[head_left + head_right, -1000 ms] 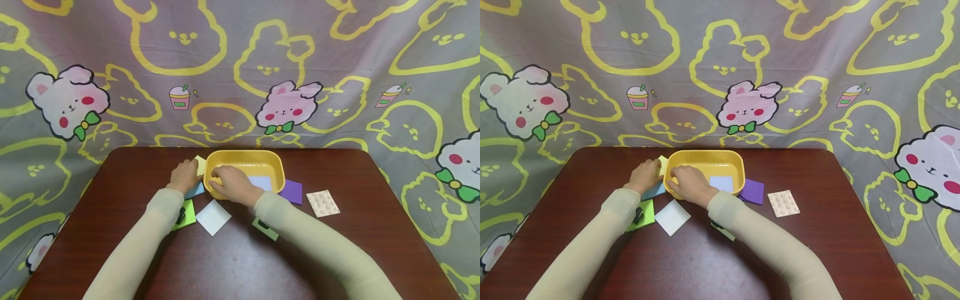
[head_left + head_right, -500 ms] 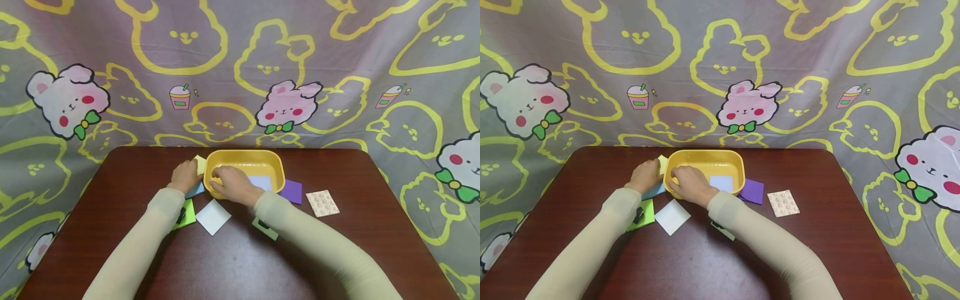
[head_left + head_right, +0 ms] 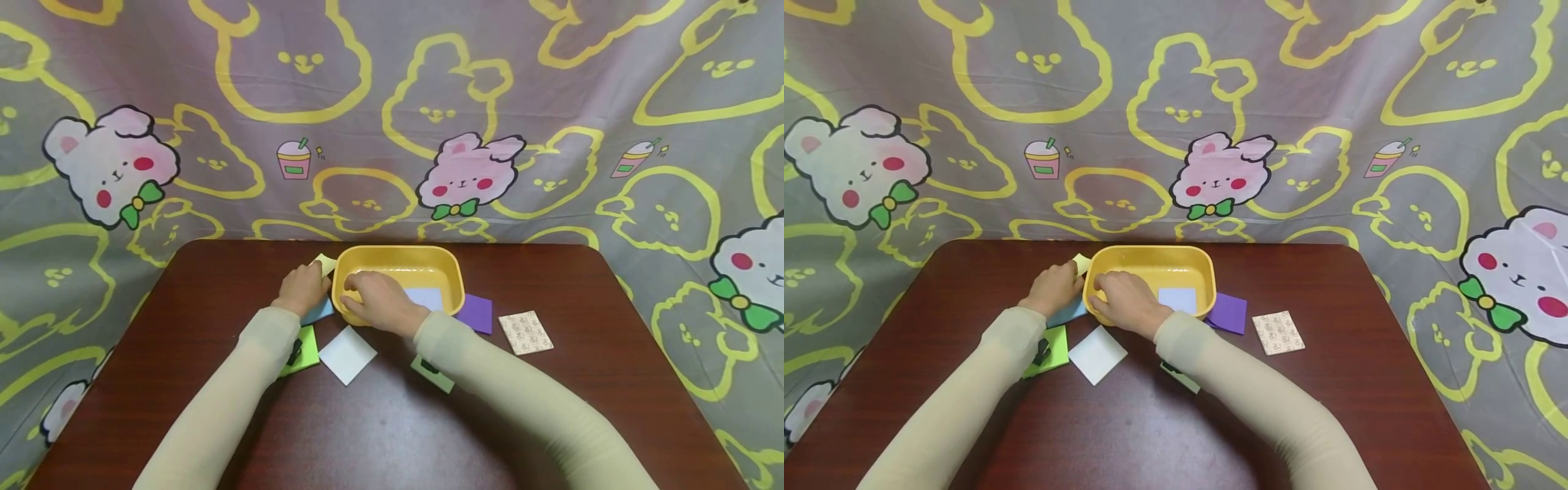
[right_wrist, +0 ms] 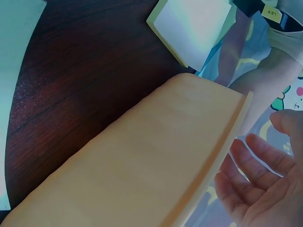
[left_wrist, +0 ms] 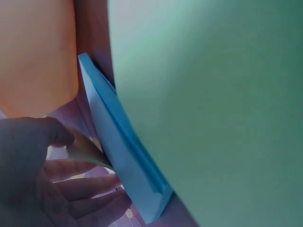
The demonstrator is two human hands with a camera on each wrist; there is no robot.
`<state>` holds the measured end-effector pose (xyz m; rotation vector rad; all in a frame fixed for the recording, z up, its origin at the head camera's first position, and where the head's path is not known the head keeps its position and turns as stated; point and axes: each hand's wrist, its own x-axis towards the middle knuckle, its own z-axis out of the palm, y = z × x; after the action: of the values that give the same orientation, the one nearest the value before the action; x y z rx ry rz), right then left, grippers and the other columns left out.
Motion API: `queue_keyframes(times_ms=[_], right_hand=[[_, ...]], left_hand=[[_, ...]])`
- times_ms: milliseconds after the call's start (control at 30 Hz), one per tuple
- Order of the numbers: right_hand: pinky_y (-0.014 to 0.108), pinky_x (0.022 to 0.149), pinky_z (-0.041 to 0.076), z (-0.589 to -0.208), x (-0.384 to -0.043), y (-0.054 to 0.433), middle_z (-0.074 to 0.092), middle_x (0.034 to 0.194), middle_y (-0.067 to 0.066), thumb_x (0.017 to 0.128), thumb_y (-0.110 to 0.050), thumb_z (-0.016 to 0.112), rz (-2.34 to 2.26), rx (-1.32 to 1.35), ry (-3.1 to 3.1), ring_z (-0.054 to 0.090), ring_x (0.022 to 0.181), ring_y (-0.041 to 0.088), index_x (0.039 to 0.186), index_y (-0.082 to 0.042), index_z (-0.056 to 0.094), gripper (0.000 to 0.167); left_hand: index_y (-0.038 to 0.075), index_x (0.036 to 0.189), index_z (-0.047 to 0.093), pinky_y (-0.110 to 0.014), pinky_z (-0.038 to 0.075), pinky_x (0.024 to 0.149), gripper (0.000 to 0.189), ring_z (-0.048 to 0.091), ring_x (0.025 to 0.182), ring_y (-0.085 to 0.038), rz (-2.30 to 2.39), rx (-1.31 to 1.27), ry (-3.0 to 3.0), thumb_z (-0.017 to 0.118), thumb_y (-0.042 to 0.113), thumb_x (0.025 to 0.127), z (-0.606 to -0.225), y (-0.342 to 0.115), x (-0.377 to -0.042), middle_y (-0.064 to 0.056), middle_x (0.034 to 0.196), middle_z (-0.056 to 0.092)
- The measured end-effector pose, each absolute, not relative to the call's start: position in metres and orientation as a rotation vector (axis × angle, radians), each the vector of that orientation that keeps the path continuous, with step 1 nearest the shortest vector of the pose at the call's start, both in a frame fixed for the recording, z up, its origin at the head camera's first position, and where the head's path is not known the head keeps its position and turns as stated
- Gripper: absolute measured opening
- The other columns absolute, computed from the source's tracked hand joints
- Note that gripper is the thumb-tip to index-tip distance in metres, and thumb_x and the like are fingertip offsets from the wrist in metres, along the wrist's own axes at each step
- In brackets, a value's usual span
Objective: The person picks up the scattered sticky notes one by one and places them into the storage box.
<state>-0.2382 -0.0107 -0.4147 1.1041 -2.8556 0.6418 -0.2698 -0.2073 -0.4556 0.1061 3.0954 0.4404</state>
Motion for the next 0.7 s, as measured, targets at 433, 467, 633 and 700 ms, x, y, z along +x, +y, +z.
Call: queue_keyframes(times_ms=[433,467,633,700], right_hand=[[0.039,0.09,0.056,-0.4112,-0.2373,-0.0118,0.075,0.107,0.009,0.098,-0.029,0.064,0.63,1.103,-2.875,0.07,0.1,0.022,0.112,-0.006,0.071,0.028],[0.039,0.09,0.056,-0.411,-0.2373,-0.012,0.075,0.107,0.009,0.098,-0.029,0.064,0.631,1.104,-2.871,0.07,0.1,0.022,0.112,-0.006,0.071,0.028],[0.038,0.089,0.056,-0.4096,-0.2373,-0.0131,0.075,0.105,0.009,0.098,-0.029,0.064,0.625,1.106,-2.854,0.07,0.099,0.022,0.111,-0.007,0.071,0.027],[0.038,0.088,0.056,-0.4091,-0.2375,-0.0136,0.075,0.105,0.008,0.098,-0.03,0.064,0.615,1.103,-2.851,0.07,0.099,0.022,0.111,-0.007,0.071,0.027]], left_hand=[[-0.01,0.12,0.057,-0.057,0.056,0.072,0.03,0.07,0.085,-0.048,0.399,0.174,3.17,0.057,0.009,0.097,-0.4562,-0.2097,-0.2677,-0.033,0.1,0.07],[-0.01,0.116,0.059,-0.057,0.056,0.072,0.027,0.07,0.085,-0.048,0.395,0.18,3.173,0.057,0.009,0.097,-0.4566,-0.2103,-0.2678,-0.033,0.099,0.07],[-0.007,0.097,0.064,-0.056,0.056,0.07,0.016,0.07,0.083,-0.047,0.389,0.181,3.167,0.057,0.007,0.096,-0.4573,-0.2121,-0.2687,-0.03,0.093,0.071],[-0.006,0.095,0.065,-0.055,0.056,0.07,0.014,0.07,0.082,-0.045,0.386,0.173,3.159,0.057,0.006,0.095,-0.457,-0.2128,-0.2692,-0.029,0.093,0.071]])
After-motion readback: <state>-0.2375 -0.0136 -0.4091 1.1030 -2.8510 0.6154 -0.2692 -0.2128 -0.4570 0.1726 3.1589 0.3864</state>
